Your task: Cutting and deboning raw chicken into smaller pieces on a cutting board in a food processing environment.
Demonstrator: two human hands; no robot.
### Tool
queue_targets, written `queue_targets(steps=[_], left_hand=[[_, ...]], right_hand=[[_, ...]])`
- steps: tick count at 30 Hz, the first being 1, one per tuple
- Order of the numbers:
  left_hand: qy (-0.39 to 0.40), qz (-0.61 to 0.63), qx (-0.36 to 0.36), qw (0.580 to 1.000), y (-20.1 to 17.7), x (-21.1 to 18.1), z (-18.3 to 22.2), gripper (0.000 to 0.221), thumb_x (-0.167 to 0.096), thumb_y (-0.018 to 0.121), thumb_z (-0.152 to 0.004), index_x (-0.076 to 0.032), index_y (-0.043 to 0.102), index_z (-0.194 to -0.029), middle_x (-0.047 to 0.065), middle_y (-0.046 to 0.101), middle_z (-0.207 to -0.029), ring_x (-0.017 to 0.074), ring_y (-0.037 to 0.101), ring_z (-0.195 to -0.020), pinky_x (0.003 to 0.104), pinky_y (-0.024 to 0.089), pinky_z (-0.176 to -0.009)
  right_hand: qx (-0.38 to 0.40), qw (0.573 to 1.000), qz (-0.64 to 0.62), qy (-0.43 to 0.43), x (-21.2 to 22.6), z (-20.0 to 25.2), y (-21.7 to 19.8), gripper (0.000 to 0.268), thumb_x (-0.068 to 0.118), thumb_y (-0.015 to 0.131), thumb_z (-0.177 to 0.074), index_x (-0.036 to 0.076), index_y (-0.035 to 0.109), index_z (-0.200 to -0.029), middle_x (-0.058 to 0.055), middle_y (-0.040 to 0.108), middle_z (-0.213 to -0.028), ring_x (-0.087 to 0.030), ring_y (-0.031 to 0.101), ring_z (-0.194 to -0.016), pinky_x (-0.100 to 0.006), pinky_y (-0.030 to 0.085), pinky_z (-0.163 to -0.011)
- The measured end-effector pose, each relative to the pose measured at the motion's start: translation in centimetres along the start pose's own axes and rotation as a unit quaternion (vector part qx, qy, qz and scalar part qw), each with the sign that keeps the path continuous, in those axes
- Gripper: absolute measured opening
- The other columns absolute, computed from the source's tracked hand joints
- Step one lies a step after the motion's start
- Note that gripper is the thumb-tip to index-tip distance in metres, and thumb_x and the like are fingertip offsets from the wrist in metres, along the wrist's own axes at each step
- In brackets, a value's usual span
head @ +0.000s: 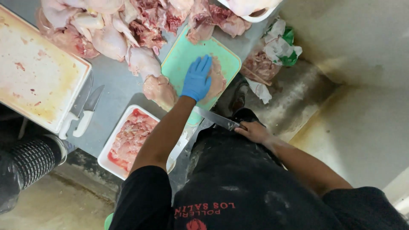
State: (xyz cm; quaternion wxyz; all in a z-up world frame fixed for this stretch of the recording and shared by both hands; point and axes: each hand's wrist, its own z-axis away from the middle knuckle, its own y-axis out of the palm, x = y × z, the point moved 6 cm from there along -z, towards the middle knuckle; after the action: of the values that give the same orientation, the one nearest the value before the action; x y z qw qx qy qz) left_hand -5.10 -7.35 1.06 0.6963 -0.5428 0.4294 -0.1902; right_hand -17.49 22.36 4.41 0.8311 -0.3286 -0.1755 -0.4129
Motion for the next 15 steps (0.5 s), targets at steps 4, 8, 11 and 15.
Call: queue_targets(steps=[4, 8, 11, 15], left_hand=[[0.007, -0.042, 0.067, 0.997, 3.4, 4.9, -5.4, 0.080, -0.032, 0.062, -0.097, -0.027, 0.032, -0.171, 0.002, 0.044, -0.168, 0.0346, 0.039, -0.155, 0.053, 0.031, -0.130], [-0.020, -0.059, 0.104, 0.993, 7.0, 7.3, -7.6, 0.034, -0.033, 0.068, -0.083, -0.033, 0.075, -0.117, -0.004, 0.072, -0.107, 0.0302, 0.073, -0.097, 0.050, 0.057, -0.082], [-0.059, -0.013, 0.144, 0.988, 4.9, 6.7, -6.6, 0.031, -0.032, 0.065, -0.083, -0.031, 0.077, -0.111, 0.000, 0.077, -0.108, 0.0337, 0.075, -0.100, 0.052, 0.058, -0.086], [-0.079, 0.095, 0.133, 0.983, -0.6, 4.5, -3.1, 0.031, -0.036, 0.063, -0.089, -0.026, 0.072, -0.116, 0.007, 0.076, -0.115, 0.0400, 0.072, -0.111, 0.054, 0.057, -0.100]], right_hand=[[-0.011, 0.999, 0.048, 0.000, 0.3, 2.1, -2.5, 0.059, 0.068, 0.053, -0.103, 0.010, 0.061, -0.094, -0.025, 0.073, -0.087, -0.047, 0.072, -0.089, -0.053, 0.055, -0.076], [-0.067, 0.995, 0.065, 0.029, -1.0, 3.2, -3.3, 0.057, 0.064, 0.052, -0.106, 0.009, 0.062, -0.098, -0.026, 0.073, -0.088, -0.049, 0.072, -0.091, -0.054, 0.055, -0.076], [-0.094, 0.992, 0.066, 0.060, -2.3, 4.1, -3.4, 0.058, 0.065, 0.052, -0.106, 0.008, 0.063, -0.100, -0.027, 0.073, -0.090, -0.050, 0.072, -0.093, -0.055, 0.055, -0.078], [-0.142, 0.983, 0.058, 0.101, -4.5, 4.3, -3.7, 0.062, 0.073, 0.051, -0.104, 0.012, 0.063, -0.099, -0.024, 0.075, -0.089, -0.048, 0.074, -0.096, -0.054, 0.057, -0.079]])
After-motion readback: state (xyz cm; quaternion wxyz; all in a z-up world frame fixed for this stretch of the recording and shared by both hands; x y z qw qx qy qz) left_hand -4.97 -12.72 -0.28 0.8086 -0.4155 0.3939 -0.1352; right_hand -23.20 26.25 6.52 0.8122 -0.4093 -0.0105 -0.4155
